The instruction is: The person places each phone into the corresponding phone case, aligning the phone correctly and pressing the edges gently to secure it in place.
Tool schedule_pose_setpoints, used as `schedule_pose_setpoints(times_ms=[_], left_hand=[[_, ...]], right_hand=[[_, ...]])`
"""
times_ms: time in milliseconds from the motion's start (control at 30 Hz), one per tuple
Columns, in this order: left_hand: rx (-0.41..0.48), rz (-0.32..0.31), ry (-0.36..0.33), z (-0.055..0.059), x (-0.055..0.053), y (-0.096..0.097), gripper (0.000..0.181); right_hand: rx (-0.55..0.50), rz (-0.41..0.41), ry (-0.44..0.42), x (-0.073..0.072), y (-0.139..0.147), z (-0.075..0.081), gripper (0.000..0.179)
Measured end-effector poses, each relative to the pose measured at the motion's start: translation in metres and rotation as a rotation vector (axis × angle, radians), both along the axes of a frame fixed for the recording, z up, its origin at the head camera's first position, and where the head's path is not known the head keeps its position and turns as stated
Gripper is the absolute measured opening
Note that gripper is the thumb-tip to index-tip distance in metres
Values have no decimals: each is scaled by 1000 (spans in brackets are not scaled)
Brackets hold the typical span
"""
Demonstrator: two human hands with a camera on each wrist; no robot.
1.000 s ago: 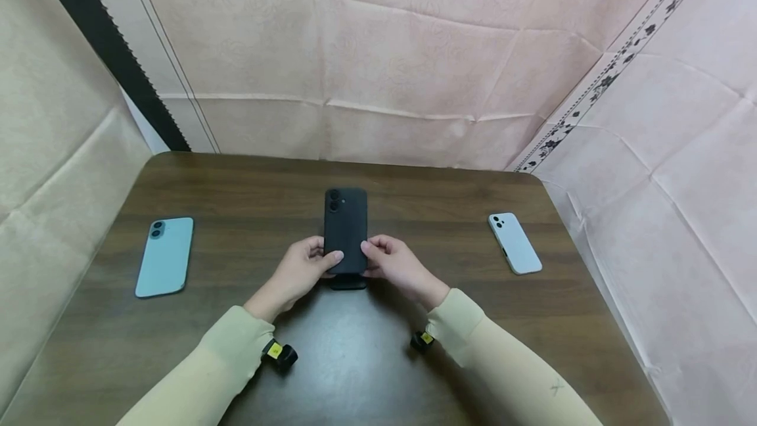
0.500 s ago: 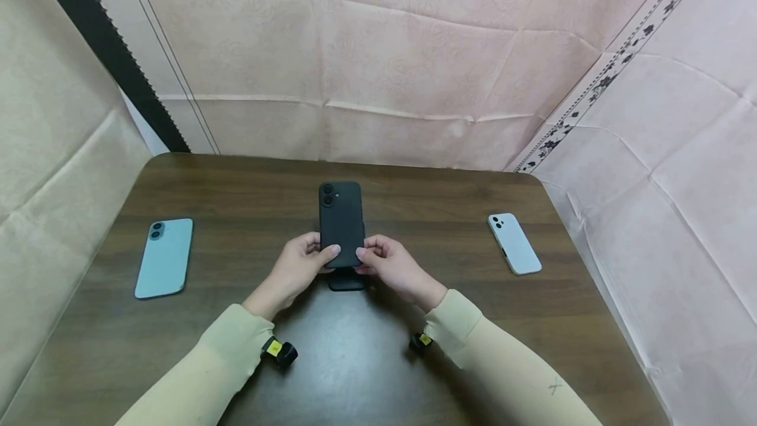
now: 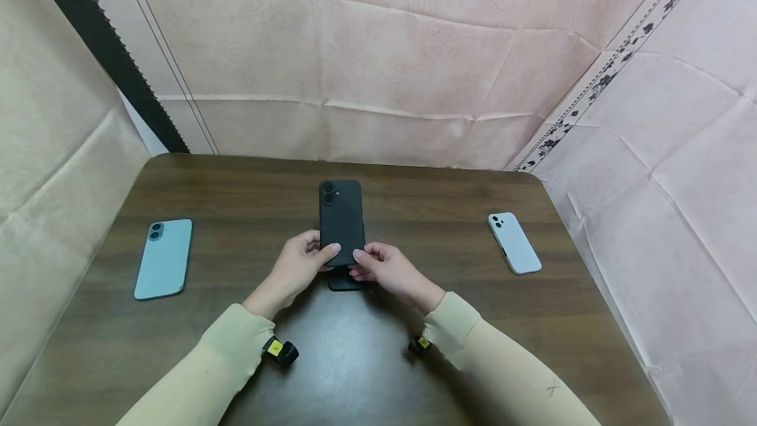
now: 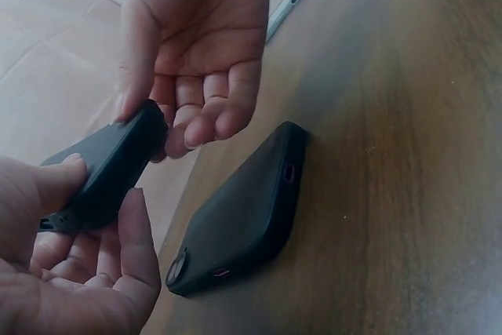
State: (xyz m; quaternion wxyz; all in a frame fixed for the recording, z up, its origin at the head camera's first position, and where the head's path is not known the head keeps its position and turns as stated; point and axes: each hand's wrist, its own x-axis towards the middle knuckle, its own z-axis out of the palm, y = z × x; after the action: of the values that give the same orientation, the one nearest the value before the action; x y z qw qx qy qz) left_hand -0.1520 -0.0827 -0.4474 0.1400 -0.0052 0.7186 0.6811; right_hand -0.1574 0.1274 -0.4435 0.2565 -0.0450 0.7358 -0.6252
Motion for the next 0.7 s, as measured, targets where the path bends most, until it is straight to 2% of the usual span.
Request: schedule_pose_setpoints(times_ms=[300, 700], left_hand=[[13, 17, -12, -3, -1, 3, 36], [19, 16, -12, -4, -1, 1, 36]], right_hand=[[15, 14, 3, -2, -3, -1, 22], [42, 2, 50, 2, -4, -1, 23]])
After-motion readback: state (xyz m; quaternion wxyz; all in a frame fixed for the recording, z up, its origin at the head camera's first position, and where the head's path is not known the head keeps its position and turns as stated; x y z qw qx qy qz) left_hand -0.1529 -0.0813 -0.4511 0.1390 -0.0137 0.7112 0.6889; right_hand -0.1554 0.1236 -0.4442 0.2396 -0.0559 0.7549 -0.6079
